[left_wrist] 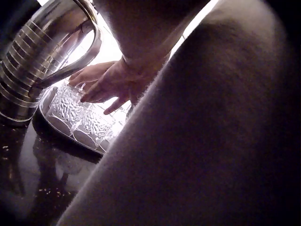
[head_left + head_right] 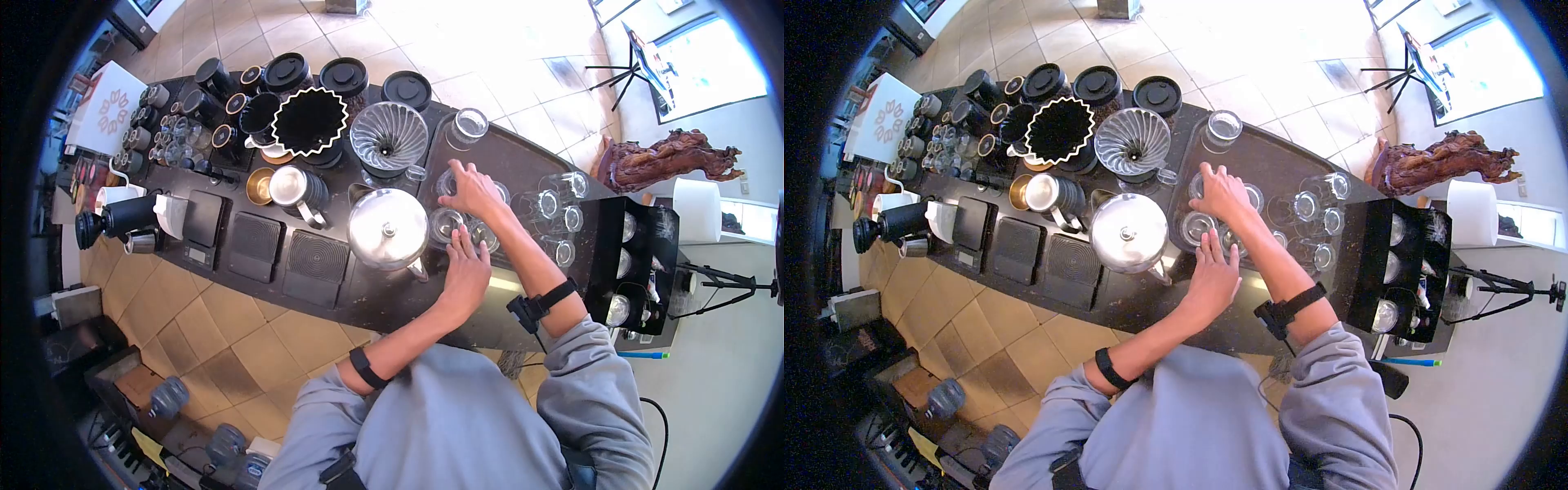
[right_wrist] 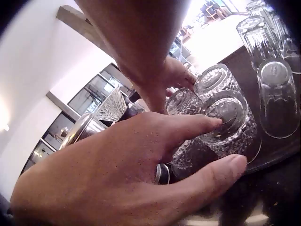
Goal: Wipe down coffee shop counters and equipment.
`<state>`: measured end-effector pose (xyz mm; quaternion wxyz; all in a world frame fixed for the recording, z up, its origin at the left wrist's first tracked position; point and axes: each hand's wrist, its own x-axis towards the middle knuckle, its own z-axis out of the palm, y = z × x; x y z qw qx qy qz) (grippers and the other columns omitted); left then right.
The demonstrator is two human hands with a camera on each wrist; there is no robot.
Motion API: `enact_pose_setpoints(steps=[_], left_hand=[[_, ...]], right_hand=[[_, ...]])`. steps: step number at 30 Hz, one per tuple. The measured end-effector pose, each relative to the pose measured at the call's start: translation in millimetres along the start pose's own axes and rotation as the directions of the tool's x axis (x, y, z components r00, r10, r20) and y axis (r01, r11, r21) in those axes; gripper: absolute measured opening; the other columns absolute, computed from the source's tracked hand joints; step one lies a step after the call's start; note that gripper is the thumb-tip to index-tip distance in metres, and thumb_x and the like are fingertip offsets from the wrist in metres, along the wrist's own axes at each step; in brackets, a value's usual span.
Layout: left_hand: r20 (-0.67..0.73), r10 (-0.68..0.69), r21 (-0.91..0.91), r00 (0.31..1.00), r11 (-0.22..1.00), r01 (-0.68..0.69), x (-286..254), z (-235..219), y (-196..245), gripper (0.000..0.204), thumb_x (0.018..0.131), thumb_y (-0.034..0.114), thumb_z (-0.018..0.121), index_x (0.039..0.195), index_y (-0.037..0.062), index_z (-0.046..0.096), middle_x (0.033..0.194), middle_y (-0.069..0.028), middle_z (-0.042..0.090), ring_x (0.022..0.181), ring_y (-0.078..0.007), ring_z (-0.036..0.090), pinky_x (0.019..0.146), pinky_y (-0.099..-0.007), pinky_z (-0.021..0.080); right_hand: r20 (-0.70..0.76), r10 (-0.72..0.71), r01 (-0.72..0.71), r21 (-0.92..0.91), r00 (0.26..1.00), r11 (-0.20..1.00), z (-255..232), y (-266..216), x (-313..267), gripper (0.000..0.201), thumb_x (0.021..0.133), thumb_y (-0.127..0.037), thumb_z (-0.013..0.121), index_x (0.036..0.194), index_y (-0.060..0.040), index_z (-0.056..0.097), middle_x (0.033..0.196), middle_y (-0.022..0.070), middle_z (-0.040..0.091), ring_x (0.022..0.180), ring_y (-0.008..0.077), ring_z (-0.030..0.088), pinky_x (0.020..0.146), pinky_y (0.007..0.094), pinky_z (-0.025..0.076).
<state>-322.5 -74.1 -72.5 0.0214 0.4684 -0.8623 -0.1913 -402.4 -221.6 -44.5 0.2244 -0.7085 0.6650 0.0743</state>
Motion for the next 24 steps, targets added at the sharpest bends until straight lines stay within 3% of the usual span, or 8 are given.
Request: enact_pose_setpoints(steps=[4,6,11,14,16,20,24], left_hand=[[-0.052,0.008,0.042,0.999,0.999,-0.006,-4,4,0,0.063,0.088,0.029,0.062,0.139,-0.0036,0.045,0.142,-0.0471,0.026,0.134,-0.0573,0.030,0.109,-0.0546,0.032],[-0.053,0.012,0.036,0.999,0.999,-0.010,-4,5,-1,0.063,0.088,0.029,0.063,0.139,-0.0036,0.045,0.142,-0.0471,0.026,0.134,-0.0574,0.030,0.109,-0.0546,0.032],[-0.016,0.018,0.002,1.000,1.000,-0.018,-4,1,-2,0.062,0.089,0.028,0.062,0.139,-0.0039,0.045,0.142,-0.0474,0.025,0.134,-0.0575,0.029,0.109,-0.0547,0.032],[-0.022,0.015,0.018,1.000,1.000,-0.014,-3,6,-1,0.063,0.086,0.025,0.063,0.139,-0.0039,0.045,0.142,-0.0475,0.025,0.135,-0.0572,0.030,0.109,-0.0547,0.032],[-0.056,0.016,0.112,0.998,0.994,-0.009,-1,10,-1,0.067,0.082,0.021,0.065,0.140,-0.0040,0.044,0.141,-0.0476,0.026,0.135,-0.0568,0.031,0.109,-0.0542,0.033],[-0.038,0.043,0.075,0.998,0.996,-0.040,-5,4,-4,0.075,0.075,0.014,0.069,0.141,-0.0050,0.040,0.140,-0.0479,0.028,0.134,-0.0566,0.032,0.108,-0.0531,0.034],[-0.042,0.029,0.031,0.999,0.999,-0.027,-4,7,-3,0.077,0.073,0.011,0.070,0.141,-0.0056,0.040,0.141,-0.0486,0.025,0.135,-0.0564,0.030,0.109,-0.0538,0.033]], right_hand=[[-0.062,0.031,-0.024,0.107,0.998,0.994,11,5,15,0.076,0.071,-0.031,0.080,0.127,0.0046,0.044,0.117,0.0304,0.056,0.111,0.0449,0.058,0.093,0.0457,0.051],[-0.256,0.081,-0.045,0.144,0.963,0.989,14,5,21,0.073,0.070,-0.026,0.082,0.122,0.0081,0.045,0.119,0.0308,0.054,0.109,0.0452,0.058,0.093,0.0452,0.051],[-0.345,0.160,-0.085,0.222,0.925,0.971,14,5,36,0.071,0.070,-0.024,0.082,0.119,0.0100,0.044,0.119,0.0305,0.055,0.109,0.0435,0.058,0.092,0.0452,0.051],[-0.347,0.229,-0.122,0.304,0.909,0.945,14,2,39,0.073,0.071,-0.023,0.083,0.121,0.0092,0.041,0.117,0.0303,0.056,0.109,0.0435,0.058,0.091,0.0460,0.051],[-0.422,0.268,-0.104,0.371,0.866,0.923,18,0,40,0.073,0.070,-0.021,0.083,0.123,0.0050,0.039,0.117,0.0292,0.057,0.109,0.0441,0.058,0.091,0.0472,0.050],[-0.539,0.204,0.012,0.370,0.817,0.929,29,4,39,0.068,0.071,-0.018,0.083,0.121,-0.0017,0.040,0.117,0.0259,0.057,0.107,0.0448,0.058,0.090,0.0486,0.048],[-0.551,0.190,0.009,0.339,0.812,0.941,26,3,38,0.062,0.072,-0.016,0.082,0.115,-0.0021,0.041,0.113,0.0243,0.058,0.105,0.0444,0.058,0.088,0.0488,0.048]])
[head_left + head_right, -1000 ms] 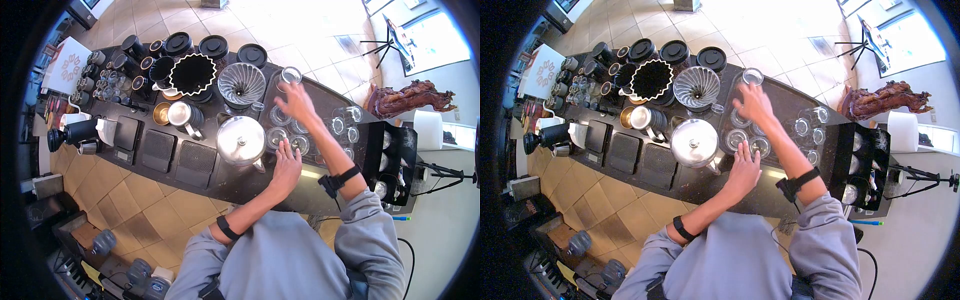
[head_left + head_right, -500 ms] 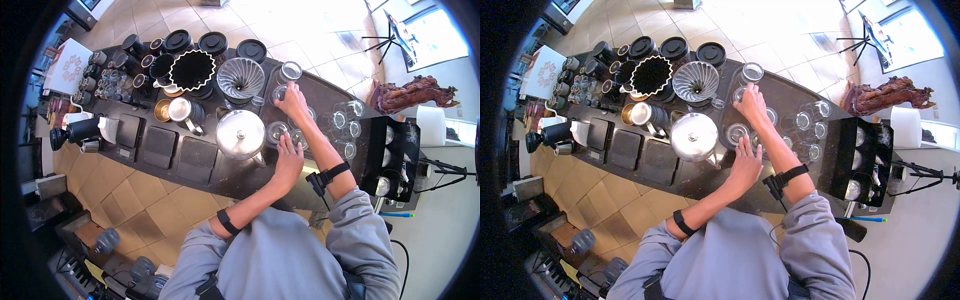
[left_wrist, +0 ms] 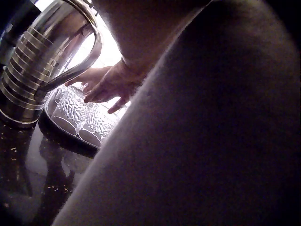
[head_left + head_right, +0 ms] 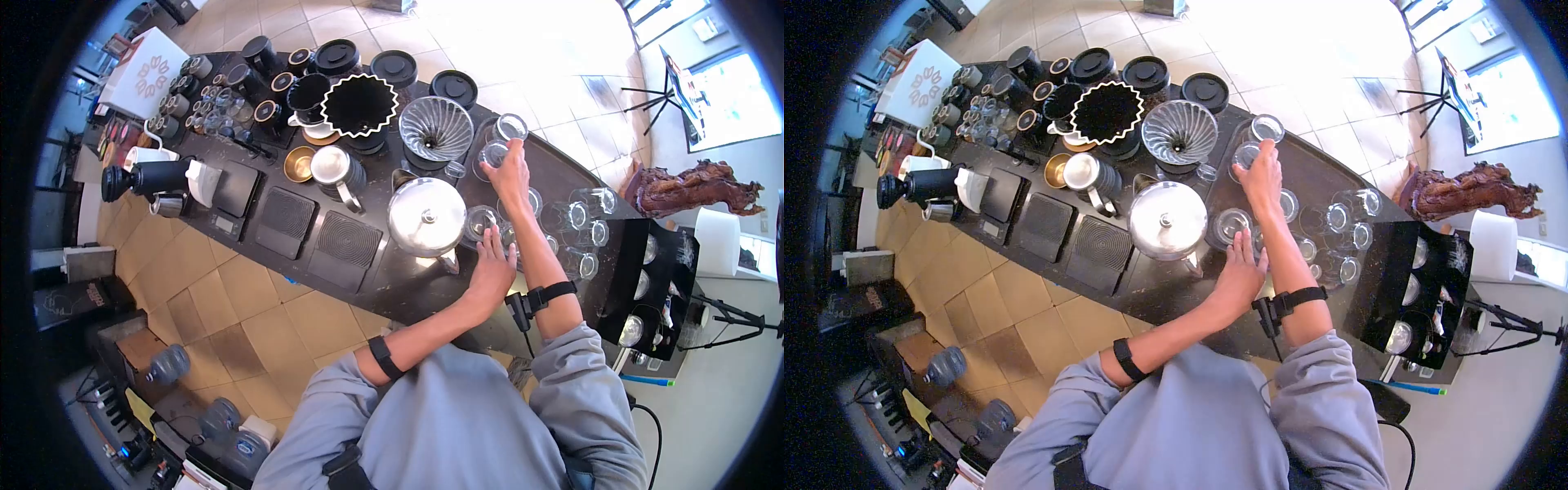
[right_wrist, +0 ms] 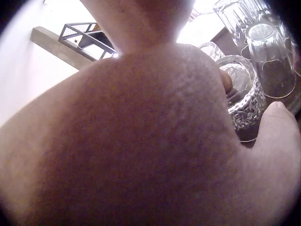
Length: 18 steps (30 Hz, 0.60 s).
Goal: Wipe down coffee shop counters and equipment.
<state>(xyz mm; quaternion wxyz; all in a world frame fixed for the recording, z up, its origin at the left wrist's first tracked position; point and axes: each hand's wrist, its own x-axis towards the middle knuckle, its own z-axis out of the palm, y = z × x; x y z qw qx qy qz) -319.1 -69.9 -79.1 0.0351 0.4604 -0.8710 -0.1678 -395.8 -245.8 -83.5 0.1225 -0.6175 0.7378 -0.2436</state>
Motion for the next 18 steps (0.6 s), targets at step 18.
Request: enact_pose_setpoints(steps=[18], left_hand=[[-0.099,-0.004,-0.004,0.995,1.000,0.004,3,3,-3,0.051,0.084,0.006,0.056,0.134,-0.0031,0.051,0.138,-0.0466,0.033,0.131,-0.0535,0.040,0.103,-0.0523,0.041]], right_hand=[[0.423,0.089,0.026,-0.259,0.902,0.966,-68,52,-47,0.075,0.074,-0.033,0.078,0.135,-0.0058,0.043,0.130,0.0297,0.049,0.109,0.0479,0.058,0.093,0.0497,0.049]])
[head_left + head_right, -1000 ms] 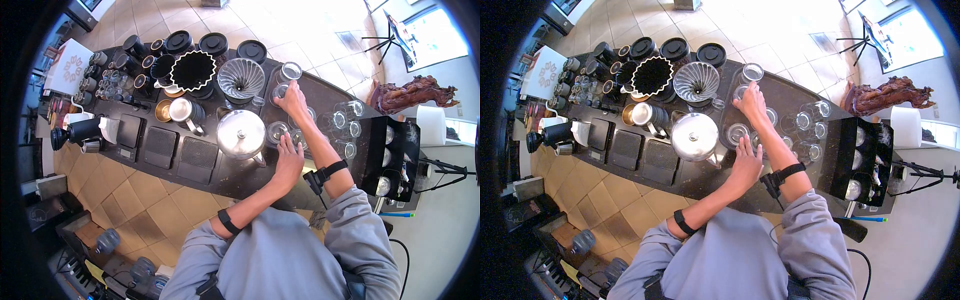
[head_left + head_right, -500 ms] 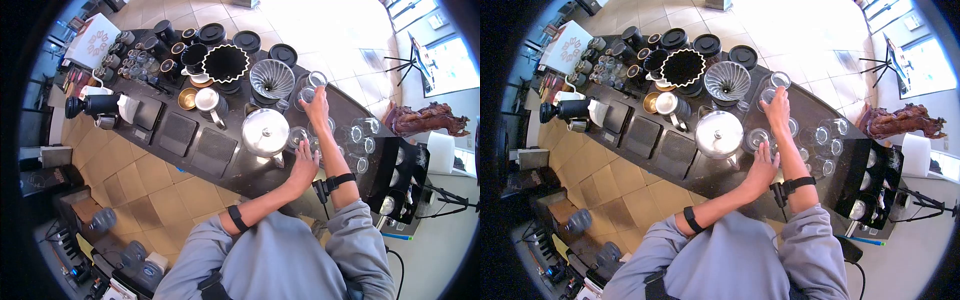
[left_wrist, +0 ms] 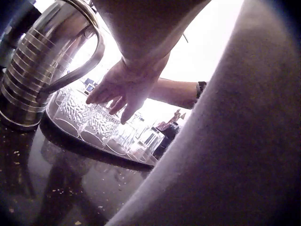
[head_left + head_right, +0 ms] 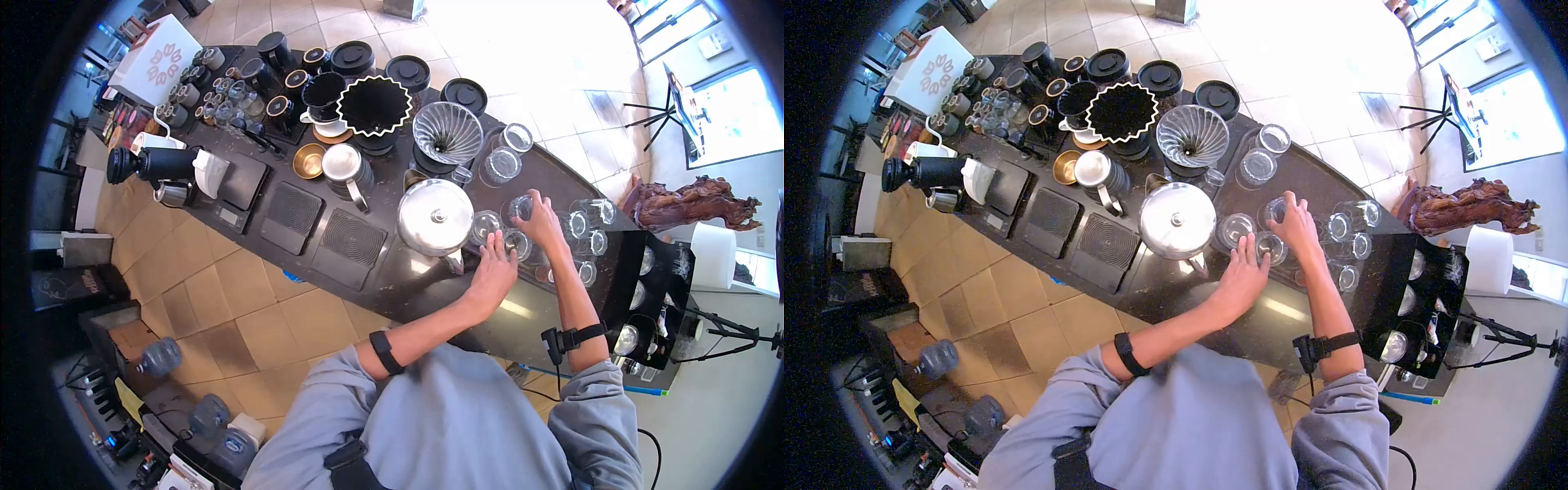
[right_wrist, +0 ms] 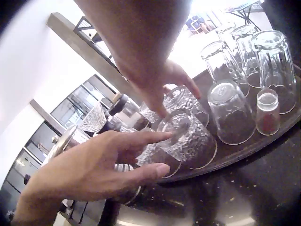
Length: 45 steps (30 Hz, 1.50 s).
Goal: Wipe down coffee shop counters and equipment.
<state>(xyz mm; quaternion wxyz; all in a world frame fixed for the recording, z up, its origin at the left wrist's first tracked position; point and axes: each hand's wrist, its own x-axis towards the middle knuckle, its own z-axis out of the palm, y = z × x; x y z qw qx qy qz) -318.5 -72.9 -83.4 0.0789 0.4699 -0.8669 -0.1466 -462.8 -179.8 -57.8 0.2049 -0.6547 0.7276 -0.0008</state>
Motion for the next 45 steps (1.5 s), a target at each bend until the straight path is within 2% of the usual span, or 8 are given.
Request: enact_pose_setpoints(steps=[9,22,30,33,35,37,39,45], left_hand=[[0.018,0.030,-0.007,0.999,1.000,-0.029,-3,-4,-2,0.050,0.085,0.004,0.055,0.134,-0.0042,0.050,0.139,-0.0451,0.033,0.132,-0.0514,0.040,0.106,-0.0504,0.040],[0.009,0.042,0.003,0.999,0.999,-0.042,-4,-8,-7,0.057,0.081,0.001,0.060,0.136,-0.0024,0.048,0.141,-0.0437,0.032,0.133,-0.0498,0.040,0.107,-0.0474,0.039],[0.015,0.034,-0.029,0.999,0.999,-0.034,-5,-15,-8,0.059,0.078,-0.001,0.061,0.136,-0.0025,0.048,0.140,-0.0431,0.034,0.133,-0.0492,0.040,0.106,-0.0467,0.040],[0.041,0.047,-0.003,0.998,0.999,-0.047,-5,-18,-9,0.058,0.080,0.000,0.059,0.137,-0.0017,0.048,0.140,-0.0426,0.034,0.132,-0.0489,0.041,0.104,-0.0470,0.042],[-0.005,0.056,0.001,0.998,0.998,-0.056,-5,-7,-12,0.052,0.082,0.002,0.058,0.133,-0.0024,0.049,0.140,-0.0424,0.035,0.132,-0.0485,0.042,0.102,-0.0465,0.044],[-0.051,0.072,0.005,0.996,0.997,-0.071,-5,-5,-13,0.048,0.083,0.003,0.056,0.130,-0.0031,0.051,0.139,-0.0422,0.036,0.131,-0.0482,0.043,0.101,-0.0459,0.045],[-0.004,0.056,-0.040,0.998,0.998,-0.057,-2,-11,-15,0.037,0.086,0.005,0.054,0.121,-0.0034,0.052,0.138,-0.0415,0.039,0.129,-0.0465,0.046,0.100,-0.0441,0.046],[-0.054,0.029,-0.118,0.998,0.992,-0.035,-3,-13,-16,0.029,0.084,0.002,0.056,0.112,-0.0021,0.052,0.138,-0.0386,0.041,0.129,-0.0422,0.048,0.090,-0.0417,0.051]], right_hand=[[-0.185,0.039,-0.022,0.094,0.982,0.995,-18,35,41,0.078,0.070,-0.028,0.083,0.133,-0.0019,0.044,0.125,0.0330,0.051,0.111,0.0458,0.058,0.094,0.0472,0.049],[-0.165,0.036,-0.027,0.055,0.986,0.998,-27,41,129,0.084,0.068,-0.031,0.085,0.134,0.0041,0.047,0.125,0.0325,0.055,0.118,0.0410,0.055,0.100,0.0435,0.046],[-0.185,0.070,-0.056,0.080,0.980,0.995,-27,29,110,0.088,0.072,-0.033,0.083,0.137,0.0081,0.041,0.132,0.0340,0.048,0.123,0.0413,0.051,0.103,0.0434,0.044],[-0.326,0.091,-0.096,0.003,0.941,0.995,-29,19,69,0.085,0.075,-0.027,0.078,0.139,0.0103,0.036,0.134,0.0342,0.045,0.126,0.0415,0.047,0.105,0.0446,0.042],[-0.088,-0.110,0.108,-0.022,0.990,0.994,-26,23,33,0.084,0.076,-0.020,0.074,0.144,0.0060,0.031,0.138,0.0310,0.042,0.128,0.0430,0.044,0.107,0.0465,0.040],[0.134,-0.447,0.454,-0.025,0.884,0.891,-5,46,1,0.088,0.073,-0.016,0.074,0.148,-0.0031,0.029,0.139,0.0255,0.043,0.128,0.0438,0.043,0.108,0.0472,0.038],[0.268,-0.332,0.367,-0.090,0.904,0.926,-17,10,-54,0.090,0.070,-0.015,0.075,0.149,-0.0111,0.031,0.142,0.0209,0.041,0.128,0.0421,0.043,0.107,0.0480,0.038],[0.019,-0.445,0.446,-0.034,0.895,0.895,19,18,-63,0.083,0.066,-0.017,0.080,0.138,-0.0041,0.041,0.125,0.0191,0.050,0.116,0.0380,0.050,0.098,0.0434,0.043]])
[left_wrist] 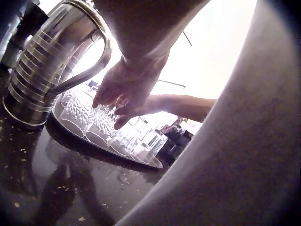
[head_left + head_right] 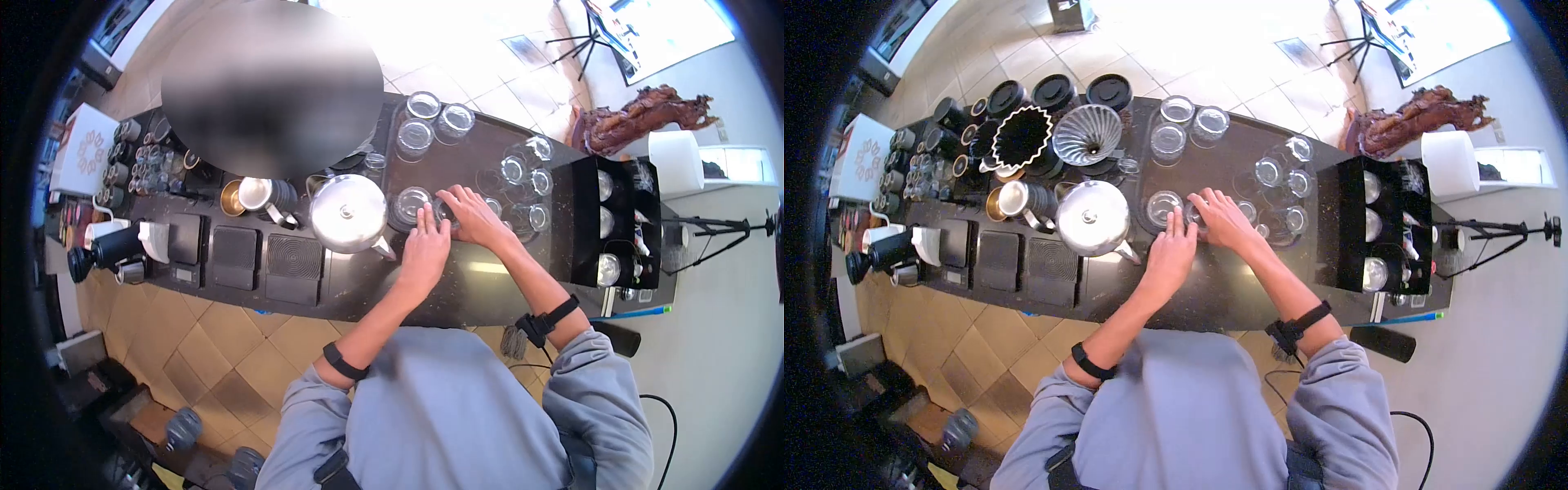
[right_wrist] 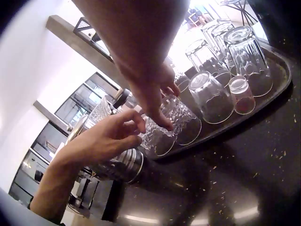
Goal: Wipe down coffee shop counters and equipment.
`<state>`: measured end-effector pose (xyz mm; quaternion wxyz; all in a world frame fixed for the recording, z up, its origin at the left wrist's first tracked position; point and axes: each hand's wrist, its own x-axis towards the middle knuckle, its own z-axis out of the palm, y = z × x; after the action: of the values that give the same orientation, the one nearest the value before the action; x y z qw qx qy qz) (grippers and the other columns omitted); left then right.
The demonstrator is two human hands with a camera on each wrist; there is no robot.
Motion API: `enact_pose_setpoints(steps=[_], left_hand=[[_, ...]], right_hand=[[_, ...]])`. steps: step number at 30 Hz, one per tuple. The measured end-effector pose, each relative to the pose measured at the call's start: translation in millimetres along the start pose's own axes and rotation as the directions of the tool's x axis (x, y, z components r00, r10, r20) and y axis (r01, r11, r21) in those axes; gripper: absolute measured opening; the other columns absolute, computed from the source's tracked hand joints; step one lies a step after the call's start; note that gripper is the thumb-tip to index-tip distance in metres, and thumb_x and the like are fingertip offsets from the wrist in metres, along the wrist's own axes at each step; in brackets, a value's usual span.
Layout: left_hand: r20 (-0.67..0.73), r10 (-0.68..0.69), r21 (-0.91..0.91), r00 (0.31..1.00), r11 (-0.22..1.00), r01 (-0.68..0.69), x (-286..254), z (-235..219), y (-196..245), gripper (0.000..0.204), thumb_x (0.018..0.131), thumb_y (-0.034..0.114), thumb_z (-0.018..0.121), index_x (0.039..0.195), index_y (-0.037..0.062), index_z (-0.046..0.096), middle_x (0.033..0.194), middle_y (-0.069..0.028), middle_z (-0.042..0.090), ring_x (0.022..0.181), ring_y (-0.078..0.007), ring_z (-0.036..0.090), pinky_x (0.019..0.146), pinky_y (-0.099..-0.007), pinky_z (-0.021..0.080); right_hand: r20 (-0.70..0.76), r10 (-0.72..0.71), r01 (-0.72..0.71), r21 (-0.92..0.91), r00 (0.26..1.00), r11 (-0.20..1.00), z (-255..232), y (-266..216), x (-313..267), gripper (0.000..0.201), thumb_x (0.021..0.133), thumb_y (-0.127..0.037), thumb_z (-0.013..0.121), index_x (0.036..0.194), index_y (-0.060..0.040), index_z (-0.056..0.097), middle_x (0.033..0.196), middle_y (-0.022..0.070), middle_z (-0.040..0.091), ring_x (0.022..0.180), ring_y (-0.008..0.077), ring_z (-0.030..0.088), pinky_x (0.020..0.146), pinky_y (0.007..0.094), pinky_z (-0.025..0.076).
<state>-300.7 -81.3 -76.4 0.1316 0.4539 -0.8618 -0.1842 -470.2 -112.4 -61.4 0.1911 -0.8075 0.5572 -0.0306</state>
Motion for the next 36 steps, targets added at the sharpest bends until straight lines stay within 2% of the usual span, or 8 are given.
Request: enact_pose_setpoints(steps=[3,8,14,17,20,24,27,36], left_hand=[[-0.003,0.040,0.036,0.999,0.999,-0.040,-1,-4,-2,0.020,0.084,0.004,0.058,0.103,-0.0015,0.055,0.137,-0.0394,0.042,0.128,-0.0436,0.049,0.090,-0.0401,0.050],[0.026,0.051,0.050,0.998,0.997,-0.052,-1,-4,-2,0.019,0.083,0.003,0.058,0.101,-0.0019,0.056,0.136,-0.0408,0.041,0.127,-0.0456,0.048,0.090,-0.0415,0.050],[0.074,0.078,0.020,0.994,0.997,-0.080,1,-5,-2,0.021,0.081,0.002,0.058,0.101,-0.0024,0.058,0.137,-0.0426,0.039,0.127,-0.0476,0.047,0.088,-0.0437,0.049],[0.107,0.047,0.084,0.993,0.995,-0.056,3,7,-9,0.034,0.075,0.007,0.063,0.108,0.0019,0.058,0.141,-0.0392,0.037,0.127,-0.0462,0.047,0.088,-0.0459,0.049],[0.087,0.076,0.046,0.993,0.996,-0.080,1,-6,-4,0.029,0.080,0.003,0.058,0.109,0.0000,0.060,0.139,-0.0402,0.038,0.129,-0.0461,0.046,0.090,-0.0450,0.048],[0.119,0.105,0.048,0.987,0.993,-0.111,5,-3,-8,0.032,0.077,0.007,0.061,0.108,0.0025,0.058,0.141,-0.0396,0.036,0.127,-0.0473,0.047,0.090,-0.0483,0.048],[0.205,0.034,0.072,0.978,0.996,-0.050,8,-11,-4,0.033,0.079,0.009,0.062,0.111,0.0017,0.060,0.141,-0.0373,0.038,0.129,-0.0445,0.046,0.092,-0.0463,0.048],[0.185,0.022,0.075,0.983,0.996,-0.037,9,-12,2,0.029,0.081,0.008,0.060,0.109,0.0014,0.060,0.136,-0.0382,0.043,0.125,-0.0460,0.048,0.091,-0.0460,0.048]], right_hand=[[-0.043,0.059,-0.057,0.054,0.997,0.997,-8,2,1,0.075,0.067,-0.016,0.080,0.132,-0.0004,0.044,0.121,0.0200,0.051,0.113,0.0390,0.051,0.097,0.0437,0.045],[-0.177,0.192,-0.180,0.082,0.965,0.980,-25,21,35,0.075,0.068,-0.014,0.078,0.132,0.0024,0.042,0.125,0.0253,0.049,0.117,0.0435,0.049,0.099,0.0451,0.045],[-0.238,0.346,-0.346,0.046,0.908,0.937,-23,43,80,0.076,0.070,-0.014,0.078,0.134,0.0061,0.041,0.127,0.0277,0.050,0.118,0.0450,0.050,0.099,0.0475,0.046],[-0.265,0.351,-0.346,0.067,0.898,0.936,-19,42,85,0.075,0.072,-0.017,0.078,0.135,0.0045,0.042,0.131,0.0277,0.048,0.120,0.0450,0.049,0.099,0.0470,0.048],[-0.308,0.378,-0.357,0.124,0.873,0.926,-13,39,86,0.078,0.073,-0.017,0.078,0.140,-0.0018,0.041,0.131,0.0252,0.046,0.119,0.0435,0.049,0.099,0.0467,0.047],[-0.327,0.389,-0.339,0.200,0.861,0.919,-15,37,80,0.073,0.075,-0.018,0.079,0.137,-0.0021,0.044,0.137,0.0245,0.043,0.121,0.0437,0.050,0.096,0.0460,0.051],[-0.373,0.378,-0.315,0.221,0.847,0.923,-11,40,78,0.070,0.075,-0.018,0.080,0.135,-0.0015,0.046,0.133,0.0250,0.044,0.116,0.0440,0.054,0.094,0.0458,0.052],[-0.422,0.378,-0.291,0.258,0.824,0.921,0,42,80,0.074,0.073,-0.016,0.081,0.136,-0.0009,0.046,0.131,0.0247,0.044,0.110,0.0423,0.057,0.090,0.0456,0.054]])
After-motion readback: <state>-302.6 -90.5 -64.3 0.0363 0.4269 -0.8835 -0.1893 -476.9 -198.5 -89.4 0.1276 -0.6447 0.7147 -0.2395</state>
